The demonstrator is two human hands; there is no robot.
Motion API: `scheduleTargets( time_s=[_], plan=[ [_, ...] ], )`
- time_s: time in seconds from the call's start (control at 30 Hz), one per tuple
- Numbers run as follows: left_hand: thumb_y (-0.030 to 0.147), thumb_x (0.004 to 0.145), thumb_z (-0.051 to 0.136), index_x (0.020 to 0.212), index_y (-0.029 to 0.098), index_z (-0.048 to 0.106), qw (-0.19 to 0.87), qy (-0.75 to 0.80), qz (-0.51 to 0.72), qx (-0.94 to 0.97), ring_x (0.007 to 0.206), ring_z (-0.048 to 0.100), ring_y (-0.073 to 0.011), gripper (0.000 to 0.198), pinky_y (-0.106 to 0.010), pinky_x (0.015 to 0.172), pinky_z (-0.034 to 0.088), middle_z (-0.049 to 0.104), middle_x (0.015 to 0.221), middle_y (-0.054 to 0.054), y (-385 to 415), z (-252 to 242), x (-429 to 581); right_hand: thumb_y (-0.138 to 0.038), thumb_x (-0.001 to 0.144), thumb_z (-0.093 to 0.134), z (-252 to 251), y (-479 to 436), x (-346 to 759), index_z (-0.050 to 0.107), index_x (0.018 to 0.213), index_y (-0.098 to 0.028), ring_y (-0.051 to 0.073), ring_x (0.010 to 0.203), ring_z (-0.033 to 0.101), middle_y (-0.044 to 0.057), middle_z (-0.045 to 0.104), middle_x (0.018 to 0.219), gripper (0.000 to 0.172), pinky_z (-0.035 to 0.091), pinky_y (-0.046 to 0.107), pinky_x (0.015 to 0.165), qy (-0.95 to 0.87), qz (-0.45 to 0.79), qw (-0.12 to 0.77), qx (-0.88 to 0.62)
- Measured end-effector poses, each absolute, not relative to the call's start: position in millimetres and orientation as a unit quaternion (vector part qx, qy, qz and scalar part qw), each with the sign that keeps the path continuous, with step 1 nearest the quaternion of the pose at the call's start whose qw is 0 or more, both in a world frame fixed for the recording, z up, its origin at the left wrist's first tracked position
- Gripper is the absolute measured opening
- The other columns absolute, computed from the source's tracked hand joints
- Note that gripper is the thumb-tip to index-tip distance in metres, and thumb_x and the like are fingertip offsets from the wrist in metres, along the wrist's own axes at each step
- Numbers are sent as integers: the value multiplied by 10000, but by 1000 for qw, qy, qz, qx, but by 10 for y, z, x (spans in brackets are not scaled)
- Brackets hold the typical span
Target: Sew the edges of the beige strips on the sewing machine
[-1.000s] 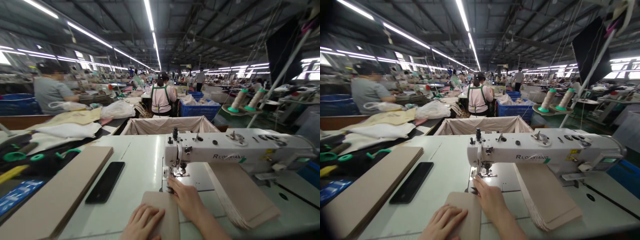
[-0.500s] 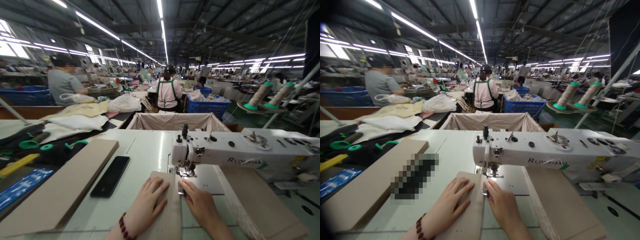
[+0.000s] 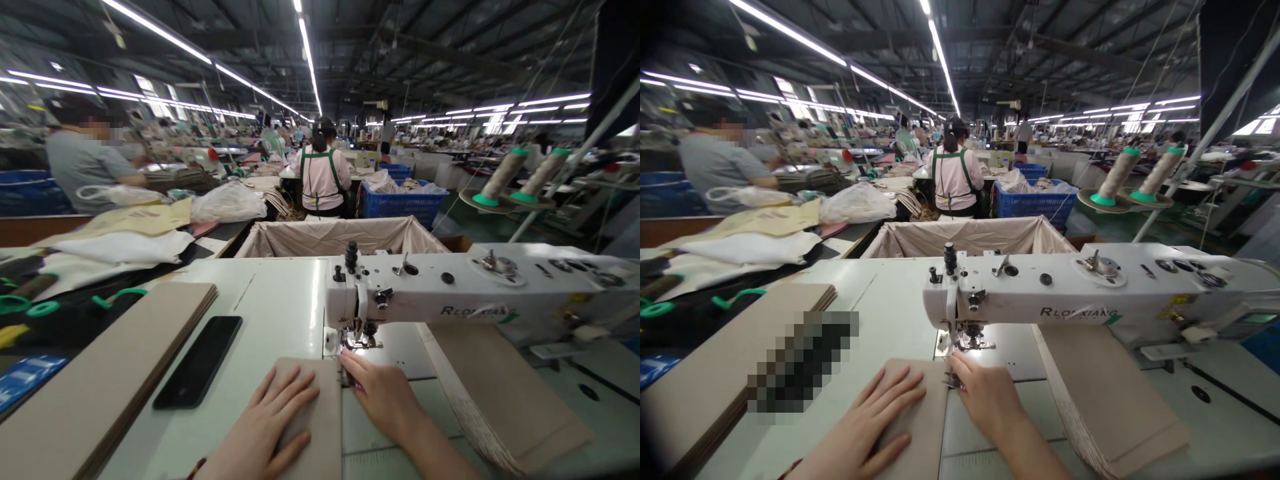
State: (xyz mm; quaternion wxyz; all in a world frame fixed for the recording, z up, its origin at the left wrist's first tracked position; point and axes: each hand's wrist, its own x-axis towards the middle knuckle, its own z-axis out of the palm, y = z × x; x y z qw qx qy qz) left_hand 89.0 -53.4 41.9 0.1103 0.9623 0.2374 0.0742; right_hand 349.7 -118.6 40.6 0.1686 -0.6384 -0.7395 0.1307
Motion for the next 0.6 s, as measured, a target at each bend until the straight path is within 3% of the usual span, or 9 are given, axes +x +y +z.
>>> scheduleTargets(
  time_s=[0.4, 0.6],
  plan=[
    [370, 979, 473, 1493, 366, 250, 113, 267, 86, 953, 1409, 238, -283, 560, -558, 1146, 119, 293, 1531, 3, -341, 351, 1221, -43, 809, 456, 196, -1315, 3508, 358, 1417, -345, 192, 1137, 555, -64, 399, 1464, 686, 471, 333, 938, -704, 105, 188, -677],
    [336, 964, 500, 1490, 359, 265, 109, 264, 105, 952, 1402, 253, -292, 576, -567, 1146, 83, 328, 1516, -5, -372, 365, 1231, -36, 812, 458, 230, -1338, 3492, 368, 1401, -377, 193, 1128, 563, -75, 381, 1472, 687, 479, 342, 927, -709, 102, 177, -675]
  ],
)
